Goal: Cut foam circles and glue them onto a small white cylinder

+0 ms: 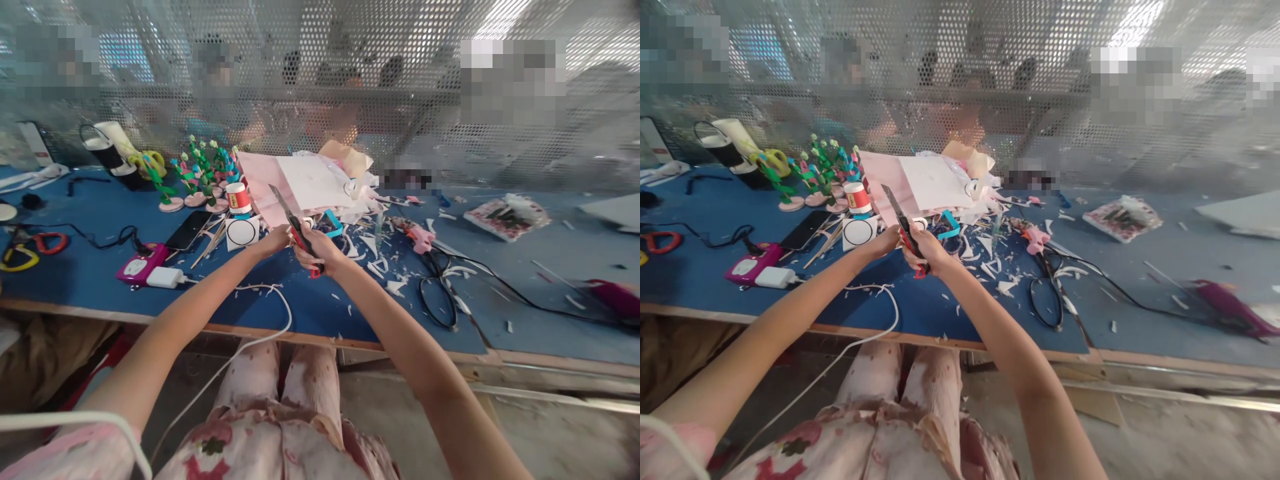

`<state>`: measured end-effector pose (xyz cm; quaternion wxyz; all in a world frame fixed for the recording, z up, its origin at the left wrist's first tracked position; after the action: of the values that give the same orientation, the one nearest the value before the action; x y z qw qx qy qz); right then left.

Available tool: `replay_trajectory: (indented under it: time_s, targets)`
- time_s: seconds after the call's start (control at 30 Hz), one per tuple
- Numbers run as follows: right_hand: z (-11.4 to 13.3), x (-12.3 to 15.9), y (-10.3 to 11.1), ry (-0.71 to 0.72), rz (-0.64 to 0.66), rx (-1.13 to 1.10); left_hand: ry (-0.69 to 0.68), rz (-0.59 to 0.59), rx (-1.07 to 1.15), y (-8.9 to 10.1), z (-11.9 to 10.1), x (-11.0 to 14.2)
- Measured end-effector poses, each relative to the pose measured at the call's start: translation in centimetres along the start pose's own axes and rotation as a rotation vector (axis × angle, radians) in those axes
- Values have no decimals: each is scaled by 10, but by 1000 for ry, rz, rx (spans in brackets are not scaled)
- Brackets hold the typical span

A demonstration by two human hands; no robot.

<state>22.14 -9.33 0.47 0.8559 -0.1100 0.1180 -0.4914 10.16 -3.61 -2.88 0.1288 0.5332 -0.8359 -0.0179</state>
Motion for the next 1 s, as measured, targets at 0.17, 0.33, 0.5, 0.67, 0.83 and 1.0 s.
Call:
replay_trajectory:
  time_s: [0.17, 0.33, 0.5, 0.67, 0.83, 1.0]
  targets:
    - [15, 6, 14, 81, -22, -87, 39, -112, 80, 11, 4, -7]
    - [21, 8, 30, 84, -98, -85, 118, -125, 216, 22, 0, 2]
    - [10, 6, 32, 32, -127, -78, 36, -187, 147, 29, -3, 4]
    - [6, 4, 28, 126, -173, -90, -264, -367, -290, 38, -2, 5]
    - [1, 5, 26, 223, -331, -2, -795, -550, -805, 37, 3, 13]
    - [2, 8, 24, 252, -274, -41, -874, -661, -962, 31, 6, 16]
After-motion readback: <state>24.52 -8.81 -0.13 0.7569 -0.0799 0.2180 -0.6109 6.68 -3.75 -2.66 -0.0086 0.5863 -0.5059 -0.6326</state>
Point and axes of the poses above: each hand's wrist, its own x-axis away from the middle knuckle, its own y-axis out of the back of the hand, z = x × y, the point moved 1 cm from there along -x, towards the middle knuckle, and after that the axes turned 14 degrees about y, right-handed, at the moved point
